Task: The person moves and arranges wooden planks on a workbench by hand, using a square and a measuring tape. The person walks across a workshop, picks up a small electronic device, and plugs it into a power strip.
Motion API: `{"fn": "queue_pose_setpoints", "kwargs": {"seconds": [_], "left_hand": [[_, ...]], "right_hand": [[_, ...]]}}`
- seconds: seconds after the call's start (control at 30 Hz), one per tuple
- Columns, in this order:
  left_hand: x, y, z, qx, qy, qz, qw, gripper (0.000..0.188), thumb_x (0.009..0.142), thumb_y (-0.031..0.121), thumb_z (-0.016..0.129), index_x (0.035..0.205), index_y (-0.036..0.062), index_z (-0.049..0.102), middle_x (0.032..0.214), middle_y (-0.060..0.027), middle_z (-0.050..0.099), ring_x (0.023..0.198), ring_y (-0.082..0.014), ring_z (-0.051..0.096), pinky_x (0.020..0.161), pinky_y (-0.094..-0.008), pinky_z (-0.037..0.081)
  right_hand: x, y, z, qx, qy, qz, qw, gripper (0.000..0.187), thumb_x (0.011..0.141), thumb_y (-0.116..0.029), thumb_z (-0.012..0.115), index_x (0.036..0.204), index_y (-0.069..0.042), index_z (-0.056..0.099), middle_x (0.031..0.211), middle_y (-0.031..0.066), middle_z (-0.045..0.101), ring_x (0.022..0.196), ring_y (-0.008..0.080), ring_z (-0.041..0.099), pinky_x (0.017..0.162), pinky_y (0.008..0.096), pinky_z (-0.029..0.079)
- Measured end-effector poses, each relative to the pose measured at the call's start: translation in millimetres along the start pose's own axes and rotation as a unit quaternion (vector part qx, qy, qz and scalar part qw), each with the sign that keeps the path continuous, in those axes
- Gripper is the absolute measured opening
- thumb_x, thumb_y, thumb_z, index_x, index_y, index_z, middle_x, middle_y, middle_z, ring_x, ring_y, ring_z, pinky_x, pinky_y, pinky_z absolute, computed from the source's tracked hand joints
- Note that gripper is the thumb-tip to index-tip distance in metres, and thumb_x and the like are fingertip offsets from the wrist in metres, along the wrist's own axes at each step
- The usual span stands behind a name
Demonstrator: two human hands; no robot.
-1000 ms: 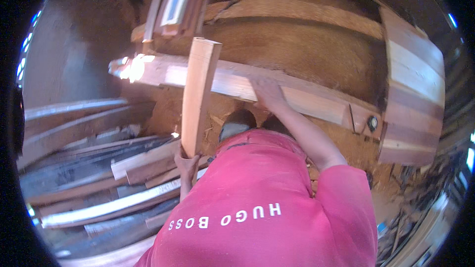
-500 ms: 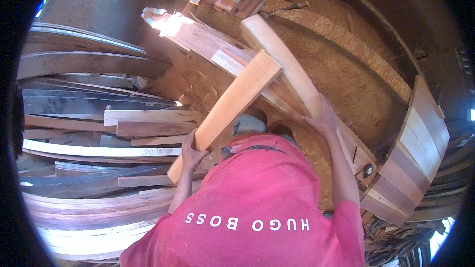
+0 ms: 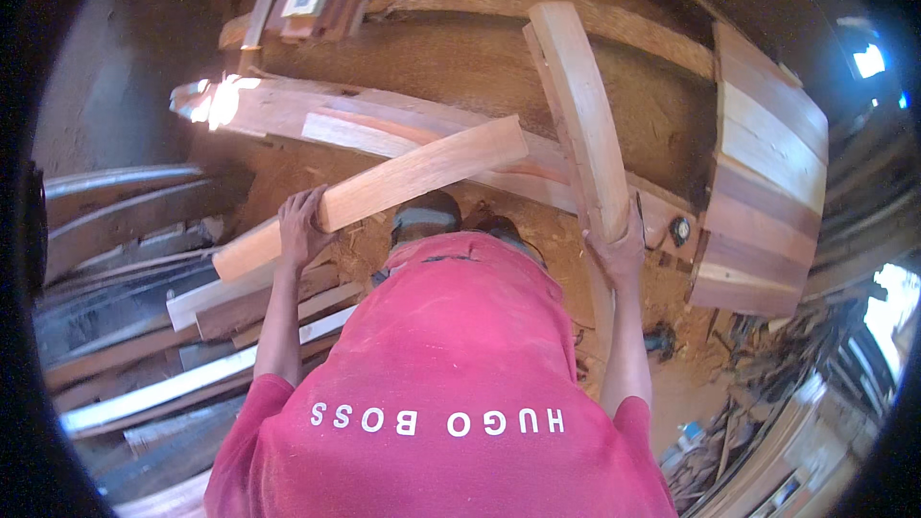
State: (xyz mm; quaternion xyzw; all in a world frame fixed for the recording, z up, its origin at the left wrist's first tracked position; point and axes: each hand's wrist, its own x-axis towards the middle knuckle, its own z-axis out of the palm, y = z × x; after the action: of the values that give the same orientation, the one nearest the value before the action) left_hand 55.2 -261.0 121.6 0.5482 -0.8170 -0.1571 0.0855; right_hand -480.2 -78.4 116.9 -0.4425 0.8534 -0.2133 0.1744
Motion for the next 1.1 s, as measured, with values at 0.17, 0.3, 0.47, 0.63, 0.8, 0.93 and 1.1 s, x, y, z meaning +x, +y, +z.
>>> {"fn": "queue_pose_setpoints", "kwargs": {"seconds": [0.17, 0.3, 0.47, 0.63, 0.8, 0.93, 1.1], "left_hand": [[90.3, 34.7, 21.2, 0.043, -0.071, 0.147, 0.986, 0.084, 0.056, 0.023, 0.085, 0.134, 0.0173, 0.056, 0.125, -0.0069, 0.060, 0.119, -0.0303, 0.053, 0.103, -0.0472, 0.039], [145.5, 71.1, 49.5, 0.022, -0.108, 0.243, 0.964, 0.083, 0.057, 0.025, 0.086, 0.134, 0.0195, 0.055, 0.125, -0.0070, 0.060, 0.123, -0.0281, 0.053, 0.103, -0.0477, 0.040], [180.7, 100.8, 80.6, 0.020, -0.167, 0.276, 0.946, 0.083, 0.058, 0.028, 0.086, 0.135, 0.0187, 0.055, 0.127, -0.0078, 0.060, 0.123, -0.0291, 0.054, 0.103, -0.0486, 0.041], [188.6, 101.5, 109.5, 0.013, -0.199, 0.286, 0.937, 0.085, 0.058, 0.031, 0.087, 0.136, 0.0177, 0.055, 0.128, -0.0083, 0.060, 0.122, -0.0300, 0.055, 0.102, -0.0492, 0.042], [187.4, 100.0, 111.7, 0.020, -0.201, 0.288, 0.936, 0.086, 0.058, 0.032, 0.088, 0.136, 0.0155, 0.054, 0.128, -0.0084, 0.060, 0.122, -0.0301, 0.055, 0.101, -0.0498, 0.043], [184.9, 97.2, 112.8, 0.031, -0.196, 0.290, 0.936, 0.087, 0.059, 0.031, 0.088, 0.137, 0.0149, 0.054, 0.128, -0.0086, 0.060, 0.122, -0.0300, 0.056, 0.101, -0.0492, 0.044], [185.5, 103.9, 109.4, 0.040, -0.216, 0.282, 0.934, 0.088, 0.058, 0.030, 0.088, 0.138, 0.0147, 0.054, 0.128, -0.0093, 0.060, 0.121, -0.0305, 0.056, 0.101, -0.0481, 0.044]], "right_hand": [[-58.2, 23.2, -18.9, 0.015, 0.099, 0.071, 0.992, 0.100, 0.066, -0.027, 0.090, 0.145, 0.007, 0.038, 0.142, 0.0274, 0.048, 0.133, 0.0384, 0.047, 0.113, 0.0425, 0.036], [-98.5, 42.2, -27.0, 0.072, 0.168, 0.129, 0.975, 0.102, 0.066, -0.025, 0.091, 0.146, 0.008, 0.036, 0.142, 0.0256, 0.049, 0.134, 0.0343, 0.047, 0.113, 0.0407, 0.037], [-135.0, 27.3, -42.0, 0.098, 0.193, 0.221, 0.951, 0.102, 0.065, -0.023, 0.092, 0.144, 0.010, 0.037, 0.138, 0.0236, 0.053, 0.131, 0.0305, 0.050, 0.112, 0.0384, 0.037], [-189.7, 61.8, -5.9, 0.072, 0.256, 0.225, 0.937, 0.105, 0.064, -0.029, 0.092, 0.145, 0.010, 0.037, 0.143, 0.0272, 0.048, 0.135, 0.0353, 0.047, 0.113, 0.0414, 0.037], [-217.6, 51.9, 14.7, 0.106, 0.264, 0.288, 0.914, 0.106, 0.062, -0.030, 0.092, 0.145, 0.008, 0.037, 0.142, 0.0276, 0.048, 0.134, 0.0363, 0.047, 0.112, 0.0421, 0.037], [-232.9, 53.1, 32.7, 0.077, 0.275, 0.318, 0.904, 0.106, 0.061, -0.032, 0.091, 0.145, 0.008, 0.038, 0.139, 0.0272, 0.050, 0.131, 0.0376, 0.048, 0.111, 0.0429, 0.039], [-243.8, 46.2, 47.3, 0.118, 0.263, 0.347, 0.893, 0.106, 0.061, -0.031, 0.090, 0.144, 0.008, 0.038, 0.140, 0.0286, 0.049, 0.132, 0.0389, 0.047, 0.111, 0.0439, 0.038]]}}
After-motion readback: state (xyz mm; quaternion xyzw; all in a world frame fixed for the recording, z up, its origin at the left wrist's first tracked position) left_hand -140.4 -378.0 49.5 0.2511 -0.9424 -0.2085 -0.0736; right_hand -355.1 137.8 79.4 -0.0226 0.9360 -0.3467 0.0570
